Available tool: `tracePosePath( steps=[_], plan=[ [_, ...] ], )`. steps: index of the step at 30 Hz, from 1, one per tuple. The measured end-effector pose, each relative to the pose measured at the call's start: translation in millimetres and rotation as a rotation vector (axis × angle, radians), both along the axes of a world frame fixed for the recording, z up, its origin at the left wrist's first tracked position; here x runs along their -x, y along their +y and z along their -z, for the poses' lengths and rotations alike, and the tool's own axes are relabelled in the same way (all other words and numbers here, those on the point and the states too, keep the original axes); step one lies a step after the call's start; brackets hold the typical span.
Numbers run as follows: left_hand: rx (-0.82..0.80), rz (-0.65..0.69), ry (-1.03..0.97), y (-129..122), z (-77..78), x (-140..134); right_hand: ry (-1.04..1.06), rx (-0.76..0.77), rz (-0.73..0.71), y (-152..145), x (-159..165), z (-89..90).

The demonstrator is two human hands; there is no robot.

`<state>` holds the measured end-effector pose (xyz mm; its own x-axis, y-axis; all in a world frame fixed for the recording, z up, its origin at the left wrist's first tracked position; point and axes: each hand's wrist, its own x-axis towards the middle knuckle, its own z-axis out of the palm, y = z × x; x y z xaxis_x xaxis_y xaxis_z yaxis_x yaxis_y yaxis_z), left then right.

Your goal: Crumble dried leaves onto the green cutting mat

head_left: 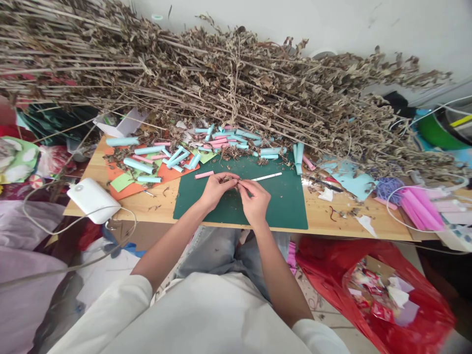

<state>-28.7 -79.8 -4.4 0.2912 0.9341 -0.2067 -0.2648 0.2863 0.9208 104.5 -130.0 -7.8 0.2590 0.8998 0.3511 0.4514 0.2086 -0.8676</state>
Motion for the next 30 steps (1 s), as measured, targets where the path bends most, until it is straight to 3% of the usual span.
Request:
tracePosePath(
  steps=[7, 13, 16, 20, 26, 30],
  plan=[
    [-0.076, 0.062, 0.075, -1, 0.4, 1, 0.443, 0.180, 0.052, 8, -3, 7.4],
    [-0.182, 0.067, 0.127, 5, 3.2, 1, 0.577, 0.255, -0.006, 8, -7, 5.2],
    [-0.203, 0.068, 0.111, 6, 3.7, -1, 0.578, 0.245, 0.030, 8, -7, 3.4],
    [-0.220, 0.049, 0.136, 7, 4.0, -3, 0.548, 0.231, -0.044, 5, -7, 1.6],
    [-0.106, 0.087, 0.090, 9, 3.5, 0, 0.292, 0.142, 0.021, 1, -6, 4.1],
    [-0.141, 0.107, 0.132, 8, 4.2, 1, 0.370, 0.146, 0.031, 5, -6, 8.5]
  ],
)
